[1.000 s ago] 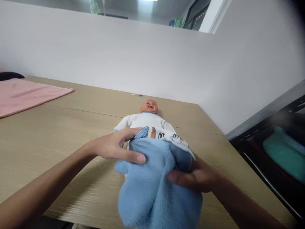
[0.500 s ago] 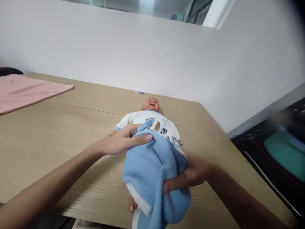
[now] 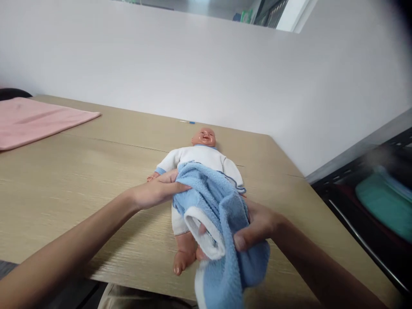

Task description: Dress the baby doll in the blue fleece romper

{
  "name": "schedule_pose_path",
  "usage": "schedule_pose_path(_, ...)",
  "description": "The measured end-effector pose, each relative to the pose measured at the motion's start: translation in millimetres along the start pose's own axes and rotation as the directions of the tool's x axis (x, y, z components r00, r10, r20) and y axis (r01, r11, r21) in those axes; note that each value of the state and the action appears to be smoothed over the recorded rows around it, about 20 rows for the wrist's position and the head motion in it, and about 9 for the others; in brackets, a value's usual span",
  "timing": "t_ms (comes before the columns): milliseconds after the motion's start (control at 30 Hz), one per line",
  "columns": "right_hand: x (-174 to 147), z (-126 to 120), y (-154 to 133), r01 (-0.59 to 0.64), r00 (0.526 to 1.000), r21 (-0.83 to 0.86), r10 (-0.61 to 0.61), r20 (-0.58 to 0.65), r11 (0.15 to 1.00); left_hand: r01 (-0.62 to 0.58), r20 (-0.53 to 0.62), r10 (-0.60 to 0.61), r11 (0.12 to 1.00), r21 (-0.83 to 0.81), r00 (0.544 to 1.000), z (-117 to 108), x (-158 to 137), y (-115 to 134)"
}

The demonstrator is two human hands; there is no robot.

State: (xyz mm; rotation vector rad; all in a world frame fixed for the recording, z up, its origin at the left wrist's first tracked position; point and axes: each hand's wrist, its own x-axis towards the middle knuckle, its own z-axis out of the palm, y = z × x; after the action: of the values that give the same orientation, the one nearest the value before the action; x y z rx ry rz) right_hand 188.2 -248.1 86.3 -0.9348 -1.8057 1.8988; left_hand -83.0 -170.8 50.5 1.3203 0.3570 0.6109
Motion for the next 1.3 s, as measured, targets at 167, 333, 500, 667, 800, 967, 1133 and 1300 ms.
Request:
schedule_pose_path(167, -1.0, 7.5, 0.5, 0.085, 0.987, 0.127, -0.066, -0.145, 0.988, 0.05, -0.016, -0.048, 0.987, 0.153, 0.999, 12.4, -12.9, 12.2)
schedule_pose_path(333, -9.2, 13.4, 12.3, 0.061, 0.958, 0.156, -0.014, -0.286, 0.986, 0.035, 0.14, -0.053, 0.991, 0.128, 0.989, 35.3, -38.6, 16.6)
schedule_pose_path(500, -10.1, 42.5, 3.0, 0.123, 0.992, 0.174, -0.128, 0.016, 0.977, 0.111, -0.08, -0.108, 0.993, 0.033, 0.991, 69.5, -66.0, -12.7)
schedule_pose_path(667, -13.0, 78.1, 1.7, 0.154, 0.9, -0.33, -0.271, -0.342, 0.931, 0.13, -0.496, -0.043, 0.981, 0.142, 0.867, 100.0, -86.9, -45.3)
schedule_pose_path(800, -16.4, 93.2, 15.8, 0.036, 0.76, -0.502, -0.35, -0.547, 0.864, 0.134, -0.601, -0.044, 0.985, 0.105, 0.798, 114.6, -94.8, -60.7)
schedule_pose_path(967, -8.6, 90.8, 31.6, -0.088, 0.76, -0.558, -0.306, -0.573, 0.825, 0.162, -0.64, -0.026, 0.975, 0.154, 0.768, 115.0, -91.6, -66.8)
schedule_pose_path(1133, 4.6, 74.0, 43.7, -0.117, 0.756, -0.583, -0.308, -0.577, 0.804, 0.181, -0.619, 0.005, 0.955, 0.237, 0.785, 101.6, -76.0, -71.0)
schedule_pose_path(1300, 18.2, 49.2, 53.6, -0.17, 0.692, -0.609, -0.346, -0.633, 0.775, 0.191, -0.617, 0.037, 0.935, 0.3, 0.786, 86.3, -53.1, -71.3)
